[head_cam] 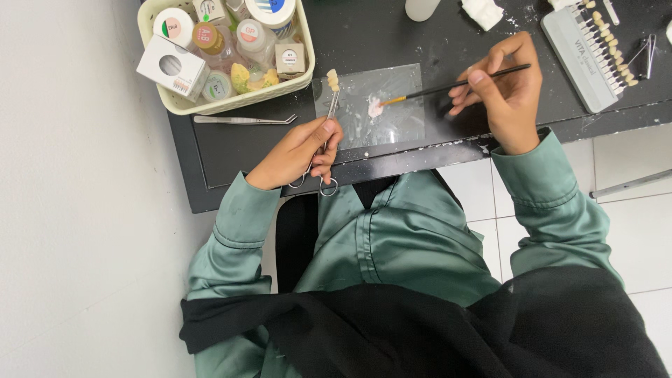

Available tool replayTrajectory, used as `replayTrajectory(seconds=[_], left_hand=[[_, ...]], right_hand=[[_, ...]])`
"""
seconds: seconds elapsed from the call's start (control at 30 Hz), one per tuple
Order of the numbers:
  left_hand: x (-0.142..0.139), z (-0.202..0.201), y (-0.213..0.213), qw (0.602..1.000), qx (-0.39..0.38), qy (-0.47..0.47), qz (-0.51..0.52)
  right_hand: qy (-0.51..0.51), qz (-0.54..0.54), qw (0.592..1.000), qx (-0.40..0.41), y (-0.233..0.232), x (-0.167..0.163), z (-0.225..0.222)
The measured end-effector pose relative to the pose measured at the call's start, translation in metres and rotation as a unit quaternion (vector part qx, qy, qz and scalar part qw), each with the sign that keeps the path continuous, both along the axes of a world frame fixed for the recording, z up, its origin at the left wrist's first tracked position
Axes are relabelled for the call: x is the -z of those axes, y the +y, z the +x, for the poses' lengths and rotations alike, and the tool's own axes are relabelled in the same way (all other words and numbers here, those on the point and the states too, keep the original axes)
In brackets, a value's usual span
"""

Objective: The person holds a small denture tooth or crown with forceps in one hand and uses a fine brush to apply pink ceramic paste onto it over a plastic sheet. They dispense liquid from a squeeze bottle onto the paste, mix it with the brush, and repeatedly build up and smooth the material on the tooth, with a shade guide and porcelain powder jars on the bench.

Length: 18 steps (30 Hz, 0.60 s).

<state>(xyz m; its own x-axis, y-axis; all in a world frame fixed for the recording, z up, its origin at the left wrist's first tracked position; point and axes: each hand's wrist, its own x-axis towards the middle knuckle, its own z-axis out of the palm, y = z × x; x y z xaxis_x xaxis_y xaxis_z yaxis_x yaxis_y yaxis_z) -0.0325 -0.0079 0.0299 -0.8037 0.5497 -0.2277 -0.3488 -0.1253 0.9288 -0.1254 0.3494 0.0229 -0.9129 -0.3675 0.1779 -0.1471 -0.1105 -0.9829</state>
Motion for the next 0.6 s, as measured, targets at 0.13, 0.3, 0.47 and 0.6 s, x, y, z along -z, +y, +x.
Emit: replayTrajectory(seconds=[0.13, 0.3, 0.47, 0.6], left_hand=[[-0.0009, 0.0002, -0.0005, 1.000, 0.001, 0.001, 0.001], [-0.0006, 0.0001, -0.0001, 1.000, -0.001, -0.008, -0.003], [0.0000, -0.0003, 0.0012, 1.000, 0.001, -0.005, 0.003], [-0.0005, -0.0003, -0.0001, 1.000, 0.002, -0.001, -0.002]], right_hand=[[0.000, 0.016, 1.000, 0.003, -0.0019, -0.0012, -0.0011], [-0.011, 0.016, 1.000, 0.002, -0.0028, -0.0036, 0.0000], [-0.021, 0.019, 0.999, -0.018, -0.0046, -0.0039, -0.0004], [-0.021, 0.011, 1.000, -0.003, -0.0049, -0.0043, -0.0008]])
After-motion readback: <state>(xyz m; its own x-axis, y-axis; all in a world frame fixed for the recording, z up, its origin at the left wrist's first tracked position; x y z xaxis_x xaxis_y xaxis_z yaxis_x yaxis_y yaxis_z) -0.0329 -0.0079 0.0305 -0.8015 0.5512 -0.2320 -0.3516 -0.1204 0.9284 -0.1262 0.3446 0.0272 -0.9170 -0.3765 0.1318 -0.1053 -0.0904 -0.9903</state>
